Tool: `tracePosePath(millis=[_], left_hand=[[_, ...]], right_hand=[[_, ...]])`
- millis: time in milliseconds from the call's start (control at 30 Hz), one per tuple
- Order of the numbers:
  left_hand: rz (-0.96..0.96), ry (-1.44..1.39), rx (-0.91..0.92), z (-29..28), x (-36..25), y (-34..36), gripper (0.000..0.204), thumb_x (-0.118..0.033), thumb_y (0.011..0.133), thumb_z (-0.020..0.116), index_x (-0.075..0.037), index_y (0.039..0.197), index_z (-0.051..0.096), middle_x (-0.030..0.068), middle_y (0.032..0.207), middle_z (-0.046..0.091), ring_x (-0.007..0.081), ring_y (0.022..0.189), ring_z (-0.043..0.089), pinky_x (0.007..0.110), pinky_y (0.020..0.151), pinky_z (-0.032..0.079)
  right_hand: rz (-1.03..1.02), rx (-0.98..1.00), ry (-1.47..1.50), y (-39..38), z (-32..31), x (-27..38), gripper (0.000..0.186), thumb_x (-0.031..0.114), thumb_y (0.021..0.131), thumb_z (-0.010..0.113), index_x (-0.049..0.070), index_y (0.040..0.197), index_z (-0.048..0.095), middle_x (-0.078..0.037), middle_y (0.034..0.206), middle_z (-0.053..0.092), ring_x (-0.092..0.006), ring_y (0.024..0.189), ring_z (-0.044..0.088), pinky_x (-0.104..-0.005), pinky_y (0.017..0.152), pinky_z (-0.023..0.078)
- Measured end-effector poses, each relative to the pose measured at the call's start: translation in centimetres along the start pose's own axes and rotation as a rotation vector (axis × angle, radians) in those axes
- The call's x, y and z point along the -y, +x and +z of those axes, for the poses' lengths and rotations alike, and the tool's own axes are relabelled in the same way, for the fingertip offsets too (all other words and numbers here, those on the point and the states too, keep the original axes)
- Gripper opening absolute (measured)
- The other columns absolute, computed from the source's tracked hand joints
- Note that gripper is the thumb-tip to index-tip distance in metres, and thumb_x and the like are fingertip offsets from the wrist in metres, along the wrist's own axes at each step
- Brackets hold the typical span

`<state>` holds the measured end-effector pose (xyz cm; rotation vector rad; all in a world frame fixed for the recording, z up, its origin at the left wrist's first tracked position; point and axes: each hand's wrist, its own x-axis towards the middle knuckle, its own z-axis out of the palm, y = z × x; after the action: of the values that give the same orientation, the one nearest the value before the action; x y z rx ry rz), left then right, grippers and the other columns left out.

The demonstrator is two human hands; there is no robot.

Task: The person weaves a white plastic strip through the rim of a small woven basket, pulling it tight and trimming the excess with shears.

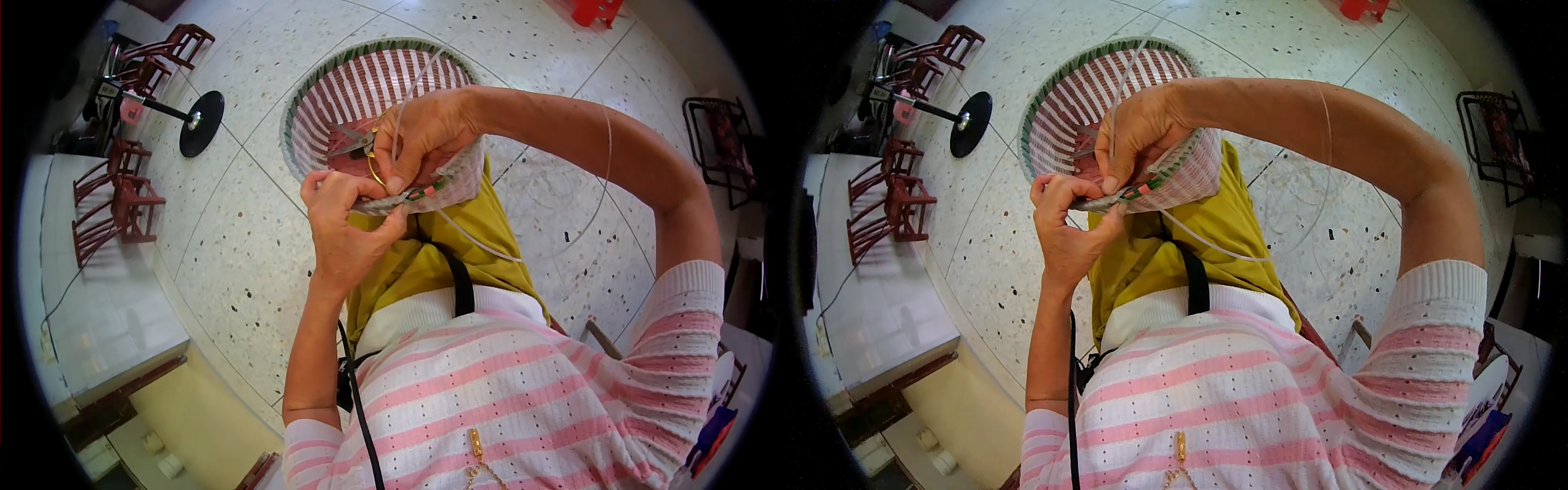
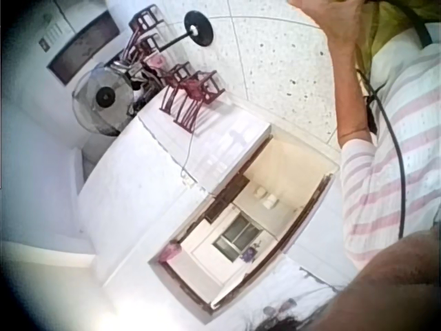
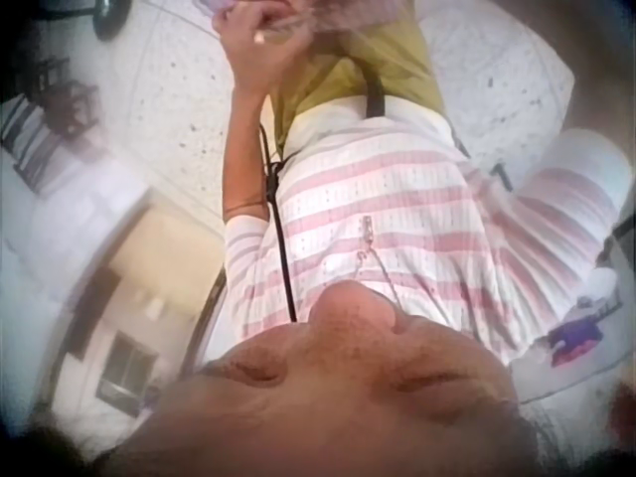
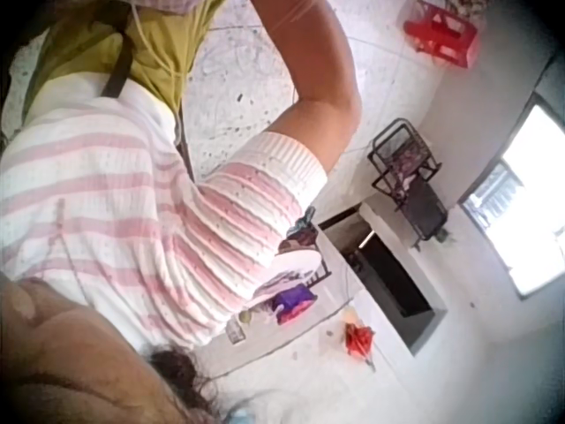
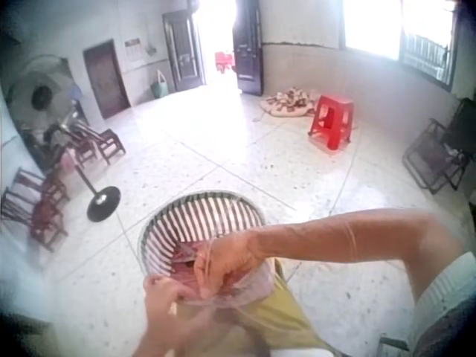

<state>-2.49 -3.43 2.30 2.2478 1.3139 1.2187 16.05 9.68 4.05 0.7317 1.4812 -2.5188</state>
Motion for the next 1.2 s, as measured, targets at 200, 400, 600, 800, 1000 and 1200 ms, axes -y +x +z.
tracePosePath(millis=[200, 400, 600, 800, 1000, 1200], left_hand=[[0.009, 0.000, 0.007, 0.0, -0.1, 0.0, 0.027, -0.014, 0.062, 0.083, -0.010, 0.079, 0.061, 0.0013, 0.077, 0.061, 0.0232, 0.077, 0.059, 0.043, 0.095, 0.035], [0.041, -0.022, 0.033, -0.1, 0.0, -0.2, 0.026, -0.009, 0.066, 0.081, -0.009, 0.082, 0.060, -0.0002, 0.080, 0.059, 0.0180, 0.080, 0.054, 0.036, 0.097, 0.033], [-0.024, -0.086, 0.062, -0.8, 0.0, -0.5, 0.018, -0.011, 0.075, 0.076, -0.007, 0.085, 0.062, -0.0005, 0.082, 0.061, 0.0160, 0.079, 0.055, 0.037, 0.105, 0.029], [-0.166, -0.162, 0.079, -0.9, -0.4, -0.2, 0.012, -0.015, 0.090, 0.072, -0.005, 0.087, 0.065, -0.0009, 0.079, 0.063, 0.0120, 0.076, 0.056, 0.038, 0.107, 0.028], [-0.194, -0.179, 0.052, -1.0, -0.8, -0.3, 0.011, -0.013, 0.091, 0.073, -0.005, 0.087, 0.067, -0.0020, 0.078, 0.063, 0.0112, 0.074, 0.055, 0.036, 0.107, 0.029], [-0.136, -0.175, 0.023, -0.9, -0.8, -0.3, 0.010, -0.009, 0.085, 0.074, -0.008, 0.084, 0.065, -0.0010, 0.077, 0.062, 0.0157, 0.072, 0.058, 0.037, 0.101, 0.031]], right_hand=[[-0.016, 0.010, -0.005, -0.4, 0.0, 0.2, 0.013, -0.003, 0.080, 0.079, -0.004, 0.088, 0.069, -0.013, 0.083, 0.072, -0.0174, 0.072, 0.071, -0.0266, 0.066, 0.062], [-0.085, -0.060, -0.136, -0.3, 0.4, -0.1, 0.011, -0.003, 0.080, 0.077, -0.004, 0.085, 0.067, -0.008, 0.075, 0.069, -0.0107, 0.062, 0.063, -0.0216, 0.053, 0.050], [-0.132, -0.147, -0.128, -1.0, 1.7, 0.4, 0.015, -0.003, 0.083, 0.076, -0.005, 0.084, 0.061, -0.016, 0.081, 0.071, -0.0181, 0.070, 0.071, -0.0259, 0.058, 0.058], [-0.337, -0.166, -0.156, -1.0, 1.2, -0.1, 0.015, 0.000, 0.083, 0.076, -0.007, 0.084, 0.062, -0.018, 0.080, 0.071, -0.0194, 0.066, 0.071, -0.0275, 0.054, 0.057], [-0.446, -0.147, -0.207, -1.0, 1.6, -0.2, 0.014, 0.003, 0.085, 0.077, -0.006, 0.084, 0.066, -0.016, 0.081, 0.072, -0.0195, 0.068, 0.072, -0.0275, 0.056, 0.058], [-0.275, -0.137, -0.014, -1.3, 1.9, -0.1, 0.015, 0.006, 0.086, 0.077, -0.005, 0.091, 0.069, -0.016, 0.087, 0.073, -0.0196, 0.074, 0.072, -0.0284, 0.066, 0.061]])
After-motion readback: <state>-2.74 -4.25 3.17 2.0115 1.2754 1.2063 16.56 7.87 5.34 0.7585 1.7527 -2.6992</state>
